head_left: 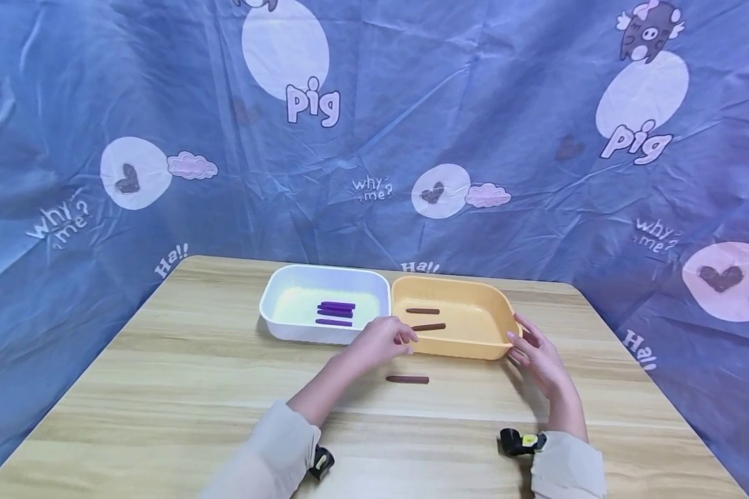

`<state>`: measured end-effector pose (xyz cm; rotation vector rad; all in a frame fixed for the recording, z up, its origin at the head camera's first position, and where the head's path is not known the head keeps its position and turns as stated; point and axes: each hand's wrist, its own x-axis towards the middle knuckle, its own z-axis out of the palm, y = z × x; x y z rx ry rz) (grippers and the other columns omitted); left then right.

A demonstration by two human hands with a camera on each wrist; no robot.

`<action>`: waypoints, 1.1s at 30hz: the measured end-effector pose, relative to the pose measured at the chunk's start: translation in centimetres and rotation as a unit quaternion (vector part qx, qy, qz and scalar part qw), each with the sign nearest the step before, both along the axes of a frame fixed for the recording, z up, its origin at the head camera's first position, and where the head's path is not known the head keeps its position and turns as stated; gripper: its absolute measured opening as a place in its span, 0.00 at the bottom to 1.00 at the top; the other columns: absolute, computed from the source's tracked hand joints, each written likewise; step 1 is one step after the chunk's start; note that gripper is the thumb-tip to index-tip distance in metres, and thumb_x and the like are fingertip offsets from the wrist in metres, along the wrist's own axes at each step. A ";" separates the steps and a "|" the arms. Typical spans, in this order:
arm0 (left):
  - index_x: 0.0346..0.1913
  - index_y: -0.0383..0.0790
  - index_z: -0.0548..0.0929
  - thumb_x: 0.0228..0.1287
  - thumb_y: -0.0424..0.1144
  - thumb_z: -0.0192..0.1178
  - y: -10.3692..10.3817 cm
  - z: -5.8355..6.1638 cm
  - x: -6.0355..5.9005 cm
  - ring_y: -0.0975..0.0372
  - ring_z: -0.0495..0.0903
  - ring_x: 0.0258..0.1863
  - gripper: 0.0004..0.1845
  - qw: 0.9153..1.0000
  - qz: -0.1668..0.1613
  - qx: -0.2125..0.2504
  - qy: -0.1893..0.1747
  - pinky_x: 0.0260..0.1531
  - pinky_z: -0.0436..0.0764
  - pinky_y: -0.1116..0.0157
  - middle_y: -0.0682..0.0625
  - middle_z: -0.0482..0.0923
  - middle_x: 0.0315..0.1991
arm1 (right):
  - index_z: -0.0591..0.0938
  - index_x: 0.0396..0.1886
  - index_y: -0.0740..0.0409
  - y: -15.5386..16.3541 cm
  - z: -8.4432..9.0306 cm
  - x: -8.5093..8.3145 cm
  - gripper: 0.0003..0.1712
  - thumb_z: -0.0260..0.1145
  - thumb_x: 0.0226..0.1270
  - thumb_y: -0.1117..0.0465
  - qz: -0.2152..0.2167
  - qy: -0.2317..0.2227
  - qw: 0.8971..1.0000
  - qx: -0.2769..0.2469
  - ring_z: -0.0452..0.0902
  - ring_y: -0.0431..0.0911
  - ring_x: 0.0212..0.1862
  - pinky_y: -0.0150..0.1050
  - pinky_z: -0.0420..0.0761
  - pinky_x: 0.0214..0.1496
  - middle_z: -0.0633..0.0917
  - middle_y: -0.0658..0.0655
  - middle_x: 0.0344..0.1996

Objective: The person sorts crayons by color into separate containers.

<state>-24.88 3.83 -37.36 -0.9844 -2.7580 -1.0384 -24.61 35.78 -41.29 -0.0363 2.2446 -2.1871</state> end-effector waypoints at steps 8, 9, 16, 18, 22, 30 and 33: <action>0.39 0.37 0.85 0.52 0.30 0.65 -0.6 -1.5 0.7 0.66 0.78 0.30 0.09 0.999 -0.006 0.017 -0.033 0.33 0.77 0.75 0.50 0.82 0.30 | 0.45 0.71 0.66 0.1 0.0 0.0 0.40 0.56 0.68 0.62 0.003 0.002 1.000 0.001 0.72 0.35 0.46 0.29 0.75 0.52 0.53 0.73 0.61; 0.39 0.37 0.84 0.52 0.30 0.65 -0.6 -1.6 0.7 0.66 0.78 0.30 0.09 0.999 -0.009 0.016 -0.032 0.33 0.77 0.75 0.50 0.82 0.30 | 0.45 0.71 0.66 0.1 0.0 0.0 0.40 0.56 0.69 0.62 0.003 0.001 1.000 0.001 0.72 0.35 0.46 0.29 0.75 0.52 0.53 0.73 0.61; 0.40 0.37 0.85 0.50 0.30 0.67 -0.2 -2.2 0.8 0.66 0.78 0.31 0.11 0.999 -0.004 -0.005 -0.044 0.34 0.76 0.75 0.51 0.82 0.30 | 0.45 0.71 0.64 0.1 0.2 0.0 0.40 0.56 0.69 0.61 0.002 -0.003 1.000 0.003 0.72 0.35 0.47 0.29 0.75 0.52 0.52 0.73 0.62; 0.40 0.38 0.85 0.50 0.31 0.68 -0.2 -2.6 0.9 0.66 0.77 0.32 0.12 0.998 0.002 -0.018 -0.056 0.34 0.76 0.75 0.52 0.82 0.32 | 0.45 0.71 0.64 0.1 0.2 0.0 0.40 0.56 0.69 0.61 0.002 -0.004 1.000 0.002 0.72 0.35 0.47 0.29 0.74 0.53 0.52 0.73 0.63; 0.40 0.42 0.85 0.48 0.32 0.69 -0.4 -3.2 1.2 0.67 0.77 0.34 0.13 0.995 0.013 -0.044 -0.084 0.36 0.76 0.73 0.56 0.82 0.33 | 0.45 0.71 0.64 0.0 0.2 -0.1 0.40 0.56 0.69 0.61 0.002 -0.006 1.000 0.002 0.72 0.35 0.47 0.29 0.74 0.53 0.53 0.73 0.63; 0.34 0.45 0.85 0.45 0.31 0.70 -0.7 -4.1 0.9 0.69 0.74 0.30 0.10 0.995 -0.015 -0.086 -0.056 0.37 0.74 0.73 0.62 0.77 0.26 | 0.45 0.71 0.64 0.1 0.2 -0.1 0.39 0.55 0.69 0.61 0.002 -0.002 1.000 0.004 0.72 0.35 0.48 0.29 0.74 0.53 0.53 0.73 0.63; 0.34 0.46 0.86 0.46 0.31 0.70 -0.7 -4.3 0.8 0.69 0.73 0.29 0.10 0.995 -0.014 -0.085 -0.059 0.37 0.73 0.73 0.63 0.76 0.25 | 0.45 0.71 0.64 0.1 0.2 0.0 0.40 0.55 0.69 0.61 0.004 -0.003 1.000 0.005 0.72 0.35 0.48 0.29 0.74 0.53 0.52 0.73 0.63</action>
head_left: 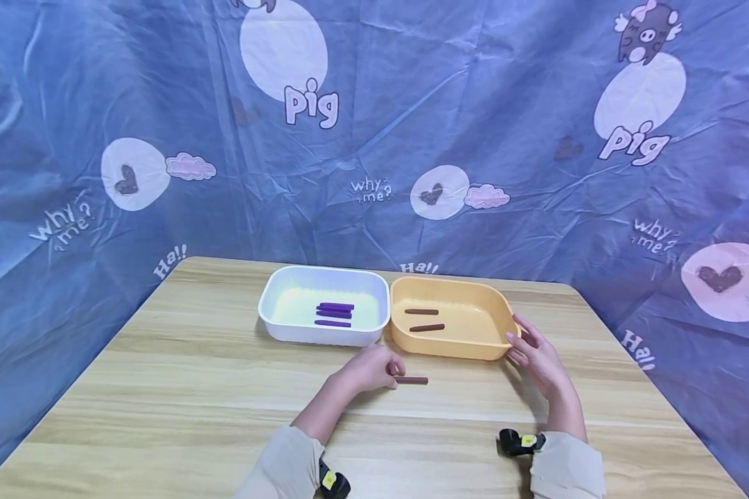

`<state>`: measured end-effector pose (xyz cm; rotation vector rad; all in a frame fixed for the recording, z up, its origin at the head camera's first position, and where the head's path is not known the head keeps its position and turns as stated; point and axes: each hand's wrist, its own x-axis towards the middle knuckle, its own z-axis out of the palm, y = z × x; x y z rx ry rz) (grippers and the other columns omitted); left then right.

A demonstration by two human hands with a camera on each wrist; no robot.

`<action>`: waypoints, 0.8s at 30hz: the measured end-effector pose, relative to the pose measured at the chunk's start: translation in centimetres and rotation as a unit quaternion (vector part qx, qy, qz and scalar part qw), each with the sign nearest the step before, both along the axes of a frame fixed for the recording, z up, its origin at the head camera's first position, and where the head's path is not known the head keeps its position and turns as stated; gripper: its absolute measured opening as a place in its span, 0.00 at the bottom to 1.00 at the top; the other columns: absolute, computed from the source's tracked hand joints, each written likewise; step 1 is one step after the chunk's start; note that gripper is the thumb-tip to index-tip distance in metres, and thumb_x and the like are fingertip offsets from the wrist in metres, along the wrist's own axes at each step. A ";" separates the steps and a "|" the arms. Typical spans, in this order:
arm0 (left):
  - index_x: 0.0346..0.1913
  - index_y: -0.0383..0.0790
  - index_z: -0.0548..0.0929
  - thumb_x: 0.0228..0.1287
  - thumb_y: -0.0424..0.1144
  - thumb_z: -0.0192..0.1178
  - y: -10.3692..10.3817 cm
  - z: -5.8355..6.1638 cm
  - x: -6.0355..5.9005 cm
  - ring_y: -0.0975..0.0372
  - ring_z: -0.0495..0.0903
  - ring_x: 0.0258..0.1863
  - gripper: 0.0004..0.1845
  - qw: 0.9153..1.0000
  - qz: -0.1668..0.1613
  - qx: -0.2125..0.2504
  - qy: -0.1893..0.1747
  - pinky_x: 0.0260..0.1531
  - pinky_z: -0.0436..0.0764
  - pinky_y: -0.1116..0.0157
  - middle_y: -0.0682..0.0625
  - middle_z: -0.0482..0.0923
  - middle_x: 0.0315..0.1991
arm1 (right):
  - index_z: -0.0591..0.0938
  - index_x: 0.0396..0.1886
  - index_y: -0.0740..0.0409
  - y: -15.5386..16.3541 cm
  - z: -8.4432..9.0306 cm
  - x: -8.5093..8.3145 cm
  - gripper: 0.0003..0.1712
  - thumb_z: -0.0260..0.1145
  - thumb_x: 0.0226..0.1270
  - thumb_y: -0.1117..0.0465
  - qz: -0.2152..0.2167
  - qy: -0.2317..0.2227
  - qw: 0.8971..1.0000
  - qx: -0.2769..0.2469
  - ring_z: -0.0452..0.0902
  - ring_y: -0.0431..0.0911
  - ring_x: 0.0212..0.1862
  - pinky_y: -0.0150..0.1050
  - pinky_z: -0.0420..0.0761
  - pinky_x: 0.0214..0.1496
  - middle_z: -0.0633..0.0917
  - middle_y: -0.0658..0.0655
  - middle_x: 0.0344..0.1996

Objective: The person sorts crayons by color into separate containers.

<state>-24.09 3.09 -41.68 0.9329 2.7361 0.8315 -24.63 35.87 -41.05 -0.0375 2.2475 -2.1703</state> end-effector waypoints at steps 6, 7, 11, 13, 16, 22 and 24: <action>0.32 0.47 0.86 0.47 0.29 0.69 0.1 -0.1 0.1 0.70 0.71 0.27 0.10 1.000 -0.002 0.008 0.002 0.35 0.71 0.72 0.63 0.75 0.22 | 0.45 0.71 0.65 -0.1 -0.1 0.1 0.39 0.55 0.69 0.61 -0.002 0.000 1.000 -0.006 0.72 0.35 0.47 0.28 0.75 0.52 0.53 0.73 0.62; 0.32 0.47 0.86 0.47 0.29 0.69 0.1 -0.1 0.1 0.70 0.70 0.27 0.10 1.000 -0.002 0.008 0.004 0.35 0.71 0.72 0.63 0.75 0.22 | 0.45 0.71 0.65 -0.1 -0.1 0.1 0.39 0.55 0.69 0.62 -0.001 0.001 1.000 -0.007 0.73 0.35 0.47 0.28 0.75 0.51 0.53 0.73 0.62; 0.32 0.47 0.86 0.47 0.28 0.69 0.0 -0.2 0.1 0.70 0.70 0.27 0.10 1.000 -0.003 0.005 0.003 0.35 0.71 0.72 0.62 0.75 0.22 | 0.45 0.71 0.65 -0.1 -0.1 0.1 0.39 0.55 0.69 0.63 0.001 0.000 1.000 -0.012 0.73 0.35 0.46 0.28 0.75 0.51 0.53 0.73 0.62; 0.32 0.47 0.86 0.47 0.28 0.68 -0.1 -0.3 0.0 0.70 0.70 0.27 0.11 1.000 -0.005 0.006 0.002 0.35 0.71 0.72 0.62 0.75 0.23 | 0.45 0.71 0.65 -0.2 -0.1 0.2 0.39 0.55 0.69 0.63 0.000 -0.002 1.000 -0.013 0.73 0.36 0.46 0.28 0.75 0.51 0.53 0.73 0.61; 0.33 0.46 0.86 0.47 0.27 0.68 -0.2 -0.4 -0.2 0.71 0.71 0.27 0.11 1.000 -0.016 0.010 0.003 0.34 0.72 0.74 0.62 0.76 0.23 | 0.46 0.71 0.65 -0.1 -0.2 0.2 0.40 0.56 0.68 0.61 0.002 0.005 1.000 -0.013 0.73 0.36 0.46 0.29 0.75 0.51 0.54 0.72 0.60; 0.32 0.44 0.86 0.44 0.26 0.69 -0.5 -0.6 -0.5 0.72 0.72 0.25 0.11 0.999 -0.027 0.031 0.005 0.33 0.72 0.75 0.61 0.77 0.22 | 0.55 0.70 0.60 0.4 -0.9 0.0 0.39 0.62 0.64 0.57 0.027 0.051 0.998 -0.028 0.74 0.38 0.47 0.30 0.76 0.50 0.65 0.64 0.53; 0.31 0.44 0.86 0.43 0.26 0.69 -0.5 -0.6 -0.5 0.73 0.72 0.24 0.11 0.999 -0.029 0.035 0.008 0.33 0.72 0.76 0.61 0.77 0.21 | 0.55 0.70 0.59 0.5 -1.0 0.0 0.39 0.62 0.63 0.56 0.031 0.055 0.998 -0.024 0.74 0.38 0.47 0.29 0.76 0.50 0.66 0.61 0.52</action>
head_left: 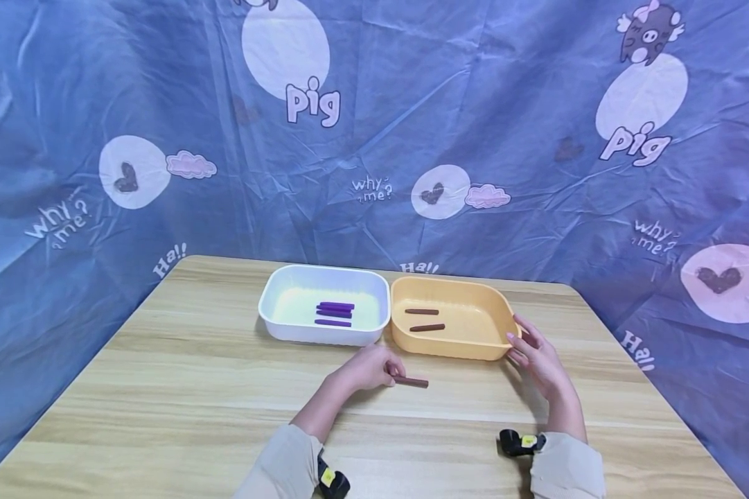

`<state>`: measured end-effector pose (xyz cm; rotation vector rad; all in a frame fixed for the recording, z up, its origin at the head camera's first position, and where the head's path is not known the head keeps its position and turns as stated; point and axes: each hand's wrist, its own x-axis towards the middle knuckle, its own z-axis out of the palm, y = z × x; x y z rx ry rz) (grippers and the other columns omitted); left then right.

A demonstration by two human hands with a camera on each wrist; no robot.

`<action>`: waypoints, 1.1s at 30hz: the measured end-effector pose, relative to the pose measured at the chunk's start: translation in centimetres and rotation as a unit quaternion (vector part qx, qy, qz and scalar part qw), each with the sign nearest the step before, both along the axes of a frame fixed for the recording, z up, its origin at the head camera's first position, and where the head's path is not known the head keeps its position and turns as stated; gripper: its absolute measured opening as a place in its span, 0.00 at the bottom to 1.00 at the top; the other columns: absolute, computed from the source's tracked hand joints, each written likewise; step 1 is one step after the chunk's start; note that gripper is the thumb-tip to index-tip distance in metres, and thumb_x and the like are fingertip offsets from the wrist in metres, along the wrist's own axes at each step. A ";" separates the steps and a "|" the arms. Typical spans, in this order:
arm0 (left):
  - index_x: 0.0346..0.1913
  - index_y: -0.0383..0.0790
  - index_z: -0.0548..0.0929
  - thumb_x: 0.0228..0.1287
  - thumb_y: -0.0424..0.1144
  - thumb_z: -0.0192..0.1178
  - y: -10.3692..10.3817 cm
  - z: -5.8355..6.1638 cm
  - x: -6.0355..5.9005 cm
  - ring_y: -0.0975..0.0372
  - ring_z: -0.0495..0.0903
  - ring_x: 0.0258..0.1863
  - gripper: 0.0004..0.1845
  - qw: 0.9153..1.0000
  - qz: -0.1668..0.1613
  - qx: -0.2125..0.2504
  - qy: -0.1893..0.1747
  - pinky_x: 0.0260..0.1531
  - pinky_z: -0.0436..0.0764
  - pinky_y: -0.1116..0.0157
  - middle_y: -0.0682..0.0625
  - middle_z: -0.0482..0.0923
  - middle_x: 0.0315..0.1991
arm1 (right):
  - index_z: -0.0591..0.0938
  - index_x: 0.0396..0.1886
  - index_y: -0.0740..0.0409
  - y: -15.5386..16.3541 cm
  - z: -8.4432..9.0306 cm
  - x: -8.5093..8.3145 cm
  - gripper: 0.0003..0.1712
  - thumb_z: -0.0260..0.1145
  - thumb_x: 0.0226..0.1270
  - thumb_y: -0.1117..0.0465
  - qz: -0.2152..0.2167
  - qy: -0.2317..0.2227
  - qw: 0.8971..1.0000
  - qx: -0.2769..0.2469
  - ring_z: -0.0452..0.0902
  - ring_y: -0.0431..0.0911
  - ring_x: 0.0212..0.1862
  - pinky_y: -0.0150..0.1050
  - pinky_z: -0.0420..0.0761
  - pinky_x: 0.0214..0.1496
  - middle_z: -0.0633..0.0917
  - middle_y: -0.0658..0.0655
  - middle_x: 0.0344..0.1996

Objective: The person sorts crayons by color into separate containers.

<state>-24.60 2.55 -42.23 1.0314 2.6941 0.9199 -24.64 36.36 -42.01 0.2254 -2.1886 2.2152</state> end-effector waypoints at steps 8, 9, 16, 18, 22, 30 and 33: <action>0.32 0.45 0.87 0.45 0.25 0.68 0.2 0.6 0.1 0.72 0.73 0.26 0.12 1.000 0.006 0.008 -0.015 0.34 0.72 0.74 0.62 0.77 0.22 | 0.46 0.71 0.64 -0.6 0.8 0.0 0.41 0.57 0.68 0.61 -0.029 -0.049 0.998 0.003 0.73 0.36 0.47 0.29 0.75 0.52 0.53 0.72 0.61; 0.32 0.45 0.87 0.45 0.25 0.68 0.3 0.8 0.2 0.72 0.73 0.26 0.12 1.000 0.009 0.009 -0.017 0.34 0.72 0.74 0.61 0.77 0.22 | 0.45 0.71 0.64 -0.6 0.9 0.0 0.40 0.56 0.68 0.62 -0.031 -0.052 0.998 0.004 0.73 0.35 0.47 0.29 0.75 0.52 0.53 0.72 0.61; 0.33 0.44 0.87 0.48 0.26 0.66 0.9 2.0 0.8 0.71 0.73 0.26 0.10 1.000 0.017 0.010 -0.022 0.33 0.73 0.75 0.60 0.78 0.23 | 0.44 0.71 0.65 -0.5 0.8 -0.1 0.39 0.54 0.70 0.63 -0.028 -0.045 0.998 0.015 0.73 0.34 0.47 0.28 0.75 0.52 0.53 0.72 0.61; 0.33 0.45 0.87 0.49 0.26 0.66 1.1 2.4 0.9 0.71 0.73 0.27 0.11 1.000 0.020 0.008 -0.015 0.32 0.73 0.76 0.60 0.78 0.24 | 0.44 0.71 0.66 -0.6 0.7 -0.1 0.39 0.54 0.70 0.63 -0.028 -0.043 0.999 0.017 0.72 0.34 0.47 0.28 0.75 0.52 0.53 0.72 0.61; 0.35 0.46 0.87 0.50 0.26 0.64 1.7 3.3 0.9 0.71 0.74 0.28 0.12 1.000 0.024 0.000 0.003 0.32 0.74 0.76 0.61 0.79 0.25 | 0.44 0.71 0.65 -0.5 0.7 0.0 0.39 0.54 0.69 0.62 -0.030 -0.044 0.998 0.017 0.72 0.34 0.47 0.28 0.75 0.51 0.53 0.71 0.61; 0.36 0.46 0.87 0.52 0.26 0.64 2.6 6.1 0.0 0.69 0.75 0.29 0.12 0.999 0.036 -0.009 0.023 0.30 0.74 0.77 0.59 0.79 0.27 | 0.44 0.71 0.65 -0.6 0.8 0.0 0.39 0.54 0.70 0.63 -0.031 -0.048 0.998 0.016 0.72 0.34 0.47 0.27 0.75 0.51 0.53 0.70 0.61; 0.35 0.47 0.87 0.52 0.26 0.63 2.8 7.0 -0.6 0.67 0.74 0.29 0.12 0.998 0.045 -0.014 0.034 0.29 0.73 0.75 0.59 0.79 0.26 | 0.45 0.71 0.65 -0.6 0.8 0.0 0.39 0.55 0.69 0.62 -0.031 -0.049 0.998 0.013 0.72 0.34 0.47 0.29 0.75 0.52 0.55 0.70 0.60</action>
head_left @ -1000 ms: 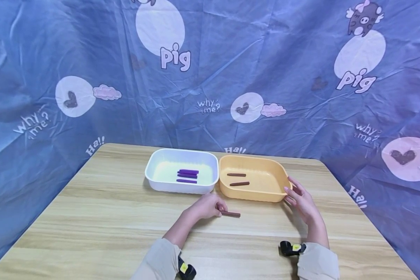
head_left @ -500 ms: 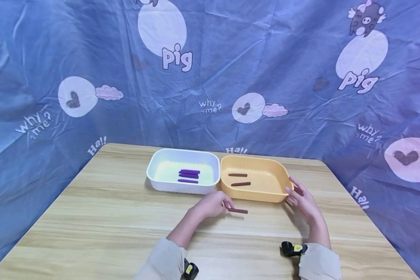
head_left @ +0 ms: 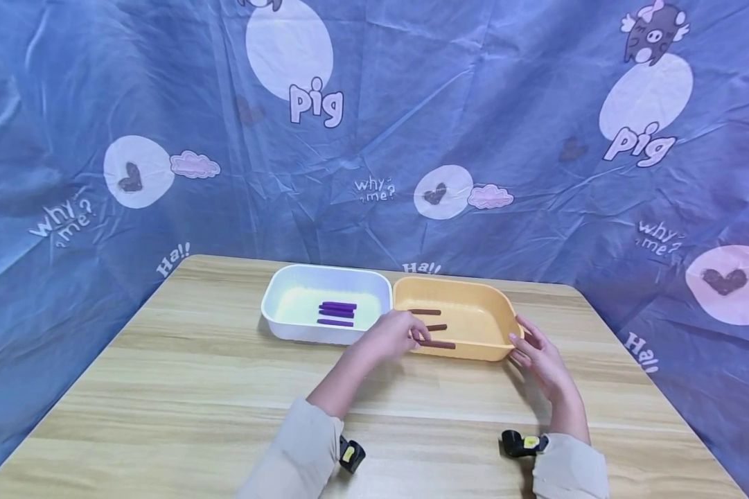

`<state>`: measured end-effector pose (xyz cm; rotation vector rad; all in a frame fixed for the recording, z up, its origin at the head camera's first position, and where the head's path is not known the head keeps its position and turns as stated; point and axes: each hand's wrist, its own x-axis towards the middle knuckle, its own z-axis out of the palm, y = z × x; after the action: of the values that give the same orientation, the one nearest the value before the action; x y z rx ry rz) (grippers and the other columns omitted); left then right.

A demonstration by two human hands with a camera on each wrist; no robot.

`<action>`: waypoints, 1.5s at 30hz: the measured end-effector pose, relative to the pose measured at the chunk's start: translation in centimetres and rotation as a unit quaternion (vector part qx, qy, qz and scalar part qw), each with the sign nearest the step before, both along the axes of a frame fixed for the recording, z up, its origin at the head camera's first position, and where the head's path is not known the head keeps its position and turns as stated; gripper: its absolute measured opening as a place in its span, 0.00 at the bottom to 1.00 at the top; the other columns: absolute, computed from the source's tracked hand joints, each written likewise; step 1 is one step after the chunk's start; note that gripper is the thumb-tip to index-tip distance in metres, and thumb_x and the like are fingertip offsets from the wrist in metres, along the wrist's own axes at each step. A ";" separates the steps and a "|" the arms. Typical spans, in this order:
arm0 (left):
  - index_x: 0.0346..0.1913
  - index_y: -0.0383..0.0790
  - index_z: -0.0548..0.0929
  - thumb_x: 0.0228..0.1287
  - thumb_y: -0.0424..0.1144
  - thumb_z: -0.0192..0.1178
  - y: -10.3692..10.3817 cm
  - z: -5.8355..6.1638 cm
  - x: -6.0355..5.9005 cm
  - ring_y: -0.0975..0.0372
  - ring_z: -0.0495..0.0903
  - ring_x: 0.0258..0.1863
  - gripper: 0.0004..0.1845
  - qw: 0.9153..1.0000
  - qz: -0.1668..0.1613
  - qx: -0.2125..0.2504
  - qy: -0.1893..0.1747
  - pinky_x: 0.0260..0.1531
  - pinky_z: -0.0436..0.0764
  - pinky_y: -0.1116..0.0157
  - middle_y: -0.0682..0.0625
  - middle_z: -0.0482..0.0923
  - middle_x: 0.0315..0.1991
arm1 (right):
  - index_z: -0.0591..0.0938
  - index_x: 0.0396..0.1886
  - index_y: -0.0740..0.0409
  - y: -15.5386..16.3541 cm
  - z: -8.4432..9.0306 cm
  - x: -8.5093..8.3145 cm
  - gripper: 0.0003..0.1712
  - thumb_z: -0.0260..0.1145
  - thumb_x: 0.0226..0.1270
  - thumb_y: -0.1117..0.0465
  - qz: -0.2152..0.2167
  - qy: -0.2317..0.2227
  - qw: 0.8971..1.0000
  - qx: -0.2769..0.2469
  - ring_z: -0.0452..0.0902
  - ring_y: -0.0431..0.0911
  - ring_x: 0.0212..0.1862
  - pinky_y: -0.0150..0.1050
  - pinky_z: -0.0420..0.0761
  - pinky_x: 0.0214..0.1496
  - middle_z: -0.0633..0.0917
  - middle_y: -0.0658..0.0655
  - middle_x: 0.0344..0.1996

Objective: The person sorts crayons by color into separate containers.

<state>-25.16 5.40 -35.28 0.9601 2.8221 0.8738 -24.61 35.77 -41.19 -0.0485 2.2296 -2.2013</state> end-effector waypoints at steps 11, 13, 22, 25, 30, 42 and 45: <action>0.37 0.46 0.87 0.52 0.28 0.65 0.8 1.6 -2.1 0.65 0.76 0.35 0.11 1.000 0.014 0.004 0.021 0.35 0.73 0.73 0.55 0.82 0.32 | 0.54 0.71 0.58 0.8 -0.9 -0.2 0.40 0.61 0.64 0.58 0.025 0.038 0.999 -0.018 0.73 0.36 0.48 0.30 0.76 0.51 0.62 0.67 0.56; 0.38 0.45 0.87 0.52 0.28 0.65 1.0 1.7 -2.6 0.64 0.76 0.36 0.11 1.000 0.019 0.004 0.024 0.36 0.74 0.72 0.55 0.82 0.32 | 0.49 0.72 0.60 0.6 -0.6 0.0 0.41 0.59 0.66 0.58 0.015 0.019 1.000 0.000 0.72 0.35 0.48 0.30 0.75 0.53 0.58 0.70 0.59; 0.37 0.46 0.87 0.52 0.30 0.66 2.3 1.3 -5.1 0.63 0.77 0.37 0.10 0.997 0.046 -0.016 0.067 0.39 0.74 0.71 0.56 0.82 0.30 | 0.43 0.71 0.64 0.4 0.0 0.0 0.40 0.54 0.69 0.62 -0.003 -0.005 1.000 0.003 0.72 0.33 0.46 0.29 0.74 0.52 0.51 0.73 0.63; 0.37 0.47 0.87 0.52 0.31 0.66 3.0 1.0 -5.9 0.64 0.77 0.36 0.10 0.996 0.064 -0.019 0.059 0.37 0.74 0.72 0.56 0.82 0.30 | 0.44 0.71 0.64 0.4 0.0 0.1 0.39 0.54 0.69 0.62 -0.004 -0.004 1.000 0.001 0.72 0.33 0.47 0.29 0.74 0.53 0.52 0.72 0.62; 0.38 0.48 0.87 0.52 0.29 0.64 3.7 0.5 -6.9 0.63 0.77 0.40 0.12 0.995 0.084 -0.031 0.048 0.39 0.75 0.73 0.57 0.82 0.33 | 0.45 0.71 0.65 0.3 -0.1 0.1 0.39 0.55 0.69 0.63 -0.006 0.000 1.000 0.000 0.73 0.34 0.47 0.29 0.75 0.52 0.55 0.71 0.60; 0.37 0.46 0.87 0.49 0.28 0.66 3.7 -1.8 -8.5 0.62 0.77 0.38 0.12 0.993 0.112 -0.035 0.033 0.44 0.73 0.71 0.55 0.83 0.31 | 0.44 0.71 0.65 0.0 0.0 0.0 0.38 0.54 0.70 0.63 -0.002 0.000 1.000 -0.003 0.72 0.34 0.47 0.29 0.74 0.52 0.52 0.73 0.63; 0.37 0.47 0.87 0.50 0.27 0.65 3.8 -1.9 -8.5 0.62 0.77 0.39 0.13 0.992 0.120 -0.040 0.024 0.43 0.74 0.71 0.54 0.83 0.31 | 0.44 0.71 0.65 0.0 0.0 0.0 0.39 0.54 0.69 0.63 -0.002 0.000 1.000 -0.004 0.72 0.34 0.47 0.29 0.75 0.52 0.52 0.73 0.63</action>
<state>-33.69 9.16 -37.22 0.6510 3.0334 0.7585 -24.57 35.75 -41.22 -0.0454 2.2229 -2.2130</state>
